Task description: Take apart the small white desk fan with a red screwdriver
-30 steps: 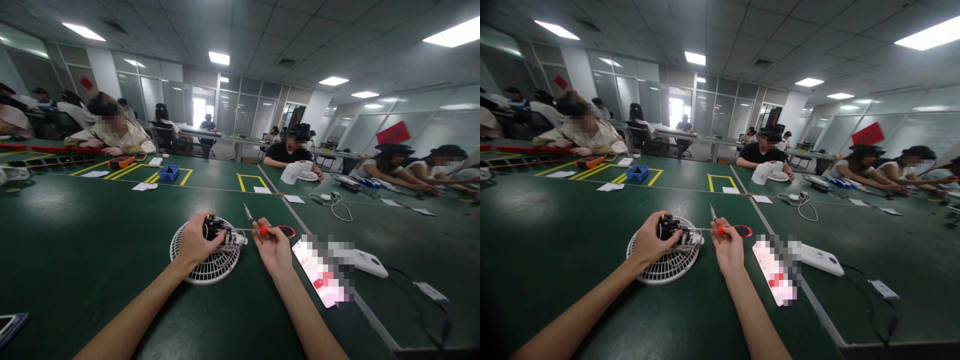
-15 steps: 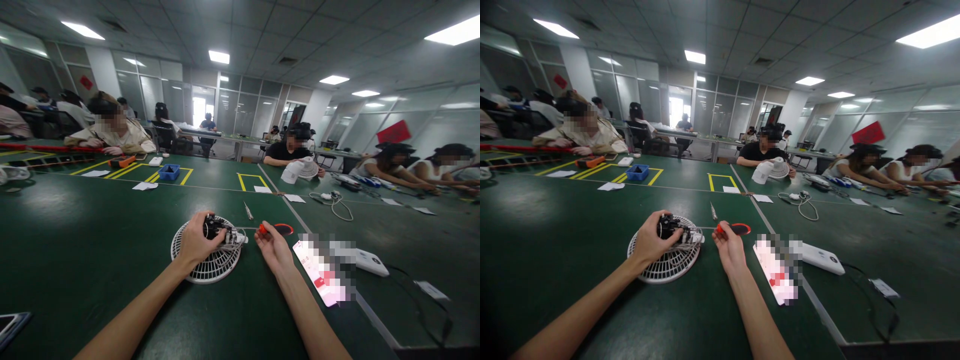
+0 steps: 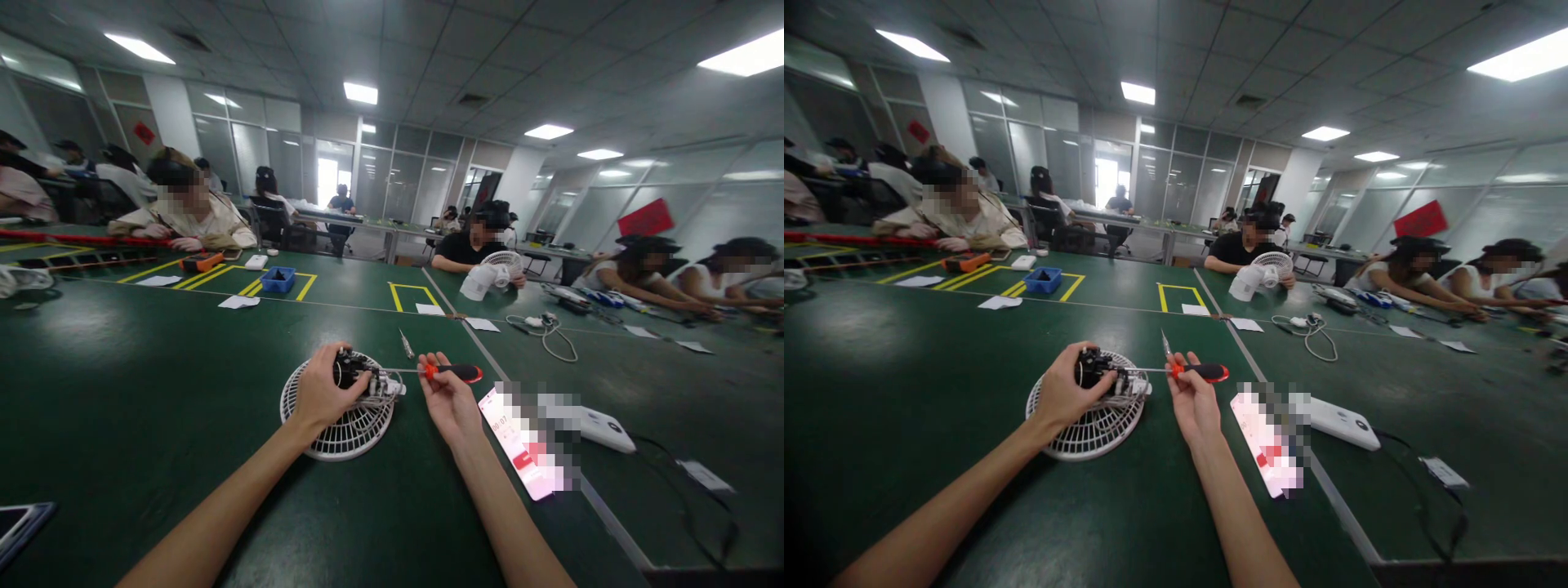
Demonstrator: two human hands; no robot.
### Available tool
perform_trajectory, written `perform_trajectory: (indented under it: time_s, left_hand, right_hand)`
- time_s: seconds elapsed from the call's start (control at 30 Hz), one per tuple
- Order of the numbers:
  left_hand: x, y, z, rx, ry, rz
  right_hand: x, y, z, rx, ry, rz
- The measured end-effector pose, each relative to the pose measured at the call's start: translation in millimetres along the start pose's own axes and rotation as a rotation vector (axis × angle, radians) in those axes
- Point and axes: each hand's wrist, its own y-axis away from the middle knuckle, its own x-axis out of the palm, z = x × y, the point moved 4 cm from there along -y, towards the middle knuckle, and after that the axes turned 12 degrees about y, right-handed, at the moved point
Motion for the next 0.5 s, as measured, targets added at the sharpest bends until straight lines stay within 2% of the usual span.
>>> perform_trajectory:
  time_s: [0.33,0.5]
  left_hand:
    - [0.1,-0.6,-1.7,0.012,-0.001,0.02]
    - [1.2,-1.5,-2.2,0.003,-0.013,0.027]
  right_hand:
    - [-12.3,-9.5,-11.5,-0.119,0.128,-0.112]
    - [-12.9,-10.3,-16.7,-0.131,0.17,-0.153]
